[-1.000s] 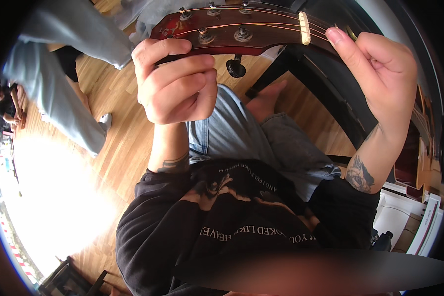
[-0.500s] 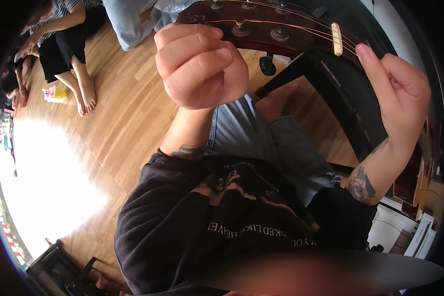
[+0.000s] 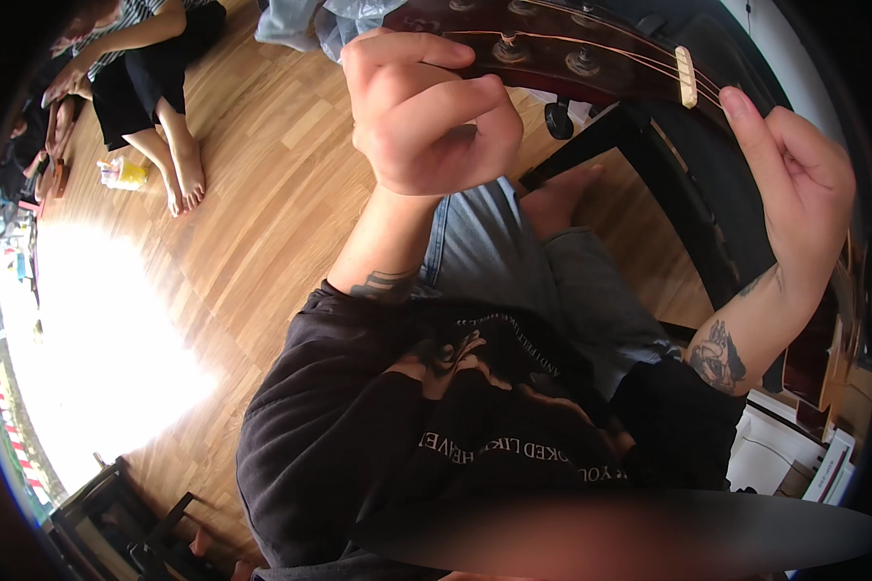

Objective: The person tunes a guitar by hand, turning the tuning pegs on the headstock and plucking the strings to check pitch. They work on the instrument while seated, with other people visible in the background.

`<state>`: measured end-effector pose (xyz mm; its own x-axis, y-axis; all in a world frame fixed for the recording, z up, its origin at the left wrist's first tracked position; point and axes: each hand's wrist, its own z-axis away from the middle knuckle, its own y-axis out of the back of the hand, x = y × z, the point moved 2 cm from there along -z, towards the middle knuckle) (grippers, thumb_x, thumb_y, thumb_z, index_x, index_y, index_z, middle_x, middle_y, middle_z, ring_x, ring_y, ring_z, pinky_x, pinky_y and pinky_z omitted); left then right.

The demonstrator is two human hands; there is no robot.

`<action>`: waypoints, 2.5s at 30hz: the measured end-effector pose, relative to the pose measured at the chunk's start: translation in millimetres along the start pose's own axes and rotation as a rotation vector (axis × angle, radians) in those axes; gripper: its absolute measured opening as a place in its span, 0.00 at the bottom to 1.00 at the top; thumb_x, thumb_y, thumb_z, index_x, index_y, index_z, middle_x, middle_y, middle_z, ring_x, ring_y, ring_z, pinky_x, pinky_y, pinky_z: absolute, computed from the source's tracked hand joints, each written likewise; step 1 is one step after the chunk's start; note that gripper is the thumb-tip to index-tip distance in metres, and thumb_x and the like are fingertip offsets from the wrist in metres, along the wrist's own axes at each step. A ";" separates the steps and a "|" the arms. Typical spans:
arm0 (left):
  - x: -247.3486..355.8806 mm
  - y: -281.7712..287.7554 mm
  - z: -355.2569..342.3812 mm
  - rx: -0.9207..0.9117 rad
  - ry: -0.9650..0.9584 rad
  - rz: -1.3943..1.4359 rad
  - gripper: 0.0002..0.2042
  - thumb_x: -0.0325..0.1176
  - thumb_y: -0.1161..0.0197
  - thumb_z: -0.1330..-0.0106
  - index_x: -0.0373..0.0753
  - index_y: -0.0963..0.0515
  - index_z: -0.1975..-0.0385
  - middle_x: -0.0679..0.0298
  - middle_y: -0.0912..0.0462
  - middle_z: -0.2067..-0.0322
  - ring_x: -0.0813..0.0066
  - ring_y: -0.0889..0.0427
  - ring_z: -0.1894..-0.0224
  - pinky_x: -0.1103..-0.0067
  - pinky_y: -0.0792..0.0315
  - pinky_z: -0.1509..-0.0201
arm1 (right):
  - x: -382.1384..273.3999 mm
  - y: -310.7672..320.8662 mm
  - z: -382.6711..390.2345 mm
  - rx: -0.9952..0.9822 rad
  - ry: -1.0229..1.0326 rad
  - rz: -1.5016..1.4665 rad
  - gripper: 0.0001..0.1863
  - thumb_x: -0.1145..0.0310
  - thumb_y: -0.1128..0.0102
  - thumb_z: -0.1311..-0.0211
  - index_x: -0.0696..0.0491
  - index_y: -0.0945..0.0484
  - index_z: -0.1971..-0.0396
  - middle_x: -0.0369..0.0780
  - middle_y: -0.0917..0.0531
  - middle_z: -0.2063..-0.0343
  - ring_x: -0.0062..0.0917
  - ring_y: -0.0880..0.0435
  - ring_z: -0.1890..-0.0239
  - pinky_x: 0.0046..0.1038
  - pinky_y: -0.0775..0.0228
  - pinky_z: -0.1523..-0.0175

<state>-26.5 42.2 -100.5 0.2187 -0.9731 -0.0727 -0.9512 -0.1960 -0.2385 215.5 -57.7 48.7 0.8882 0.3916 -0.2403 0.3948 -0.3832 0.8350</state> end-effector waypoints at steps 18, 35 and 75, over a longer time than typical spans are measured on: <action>0.4 13.3 -11.3 -0.144 -0.042 0.000 0.21 0.13 0.32 0.46 0.38 0.27 0.55 0.61 0.15 0.69 0.64 0.15 0.65 0.73 0.24 0.61 | -2.6 -1.7 1.4 0.045 0.009 -0.060 0.25 0.71 0.27 0.29 0.58 0.30 0.84 0.28 0.43 0.85 0.11 0.48 0.80 0.24 0.60 0.74; 10.6 10.3 -22.4 -0.222 0.009 -0.127 0.16 0.17 0.31 0.57 0.41 0.10 0.67 0.70 0.20 0.81 0.66 0.17 0.65 0.74 0.26 0.58 | 0.7 -1.9 4.0 0.030 -0.002 -0.050 0.25 0.69 0.28 0.28 0.58 0.30 0.85 0.28 0.43 0.85 0.11 0.48 0.80 0.24 0.59 0.74; 2.9 22.3 -5.9 -0.229 -0.039 -0.103 0.11 0.22 0.22 0.46 0.43 0.12 0.63 0.71 0.16 0.79 0.64 0.15 0.59 0.68 0.28 0.58 | -7.8 -1.6 2.6 0.049 0.036 -0.014 0.26 0.69 0.26 0.30 0.58 0.30 0.85 0.29 0.44 0.86 0.12 0.49 0.82 0.25 0.61 0.75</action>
<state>-48.4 34.3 -100.3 0.3215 -0.9418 -0.0981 -0.9468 -0.3210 -0.0215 208.5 -62.2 47.9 0.8737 0.4269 -0.2332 0.4191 -0.4175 0.8062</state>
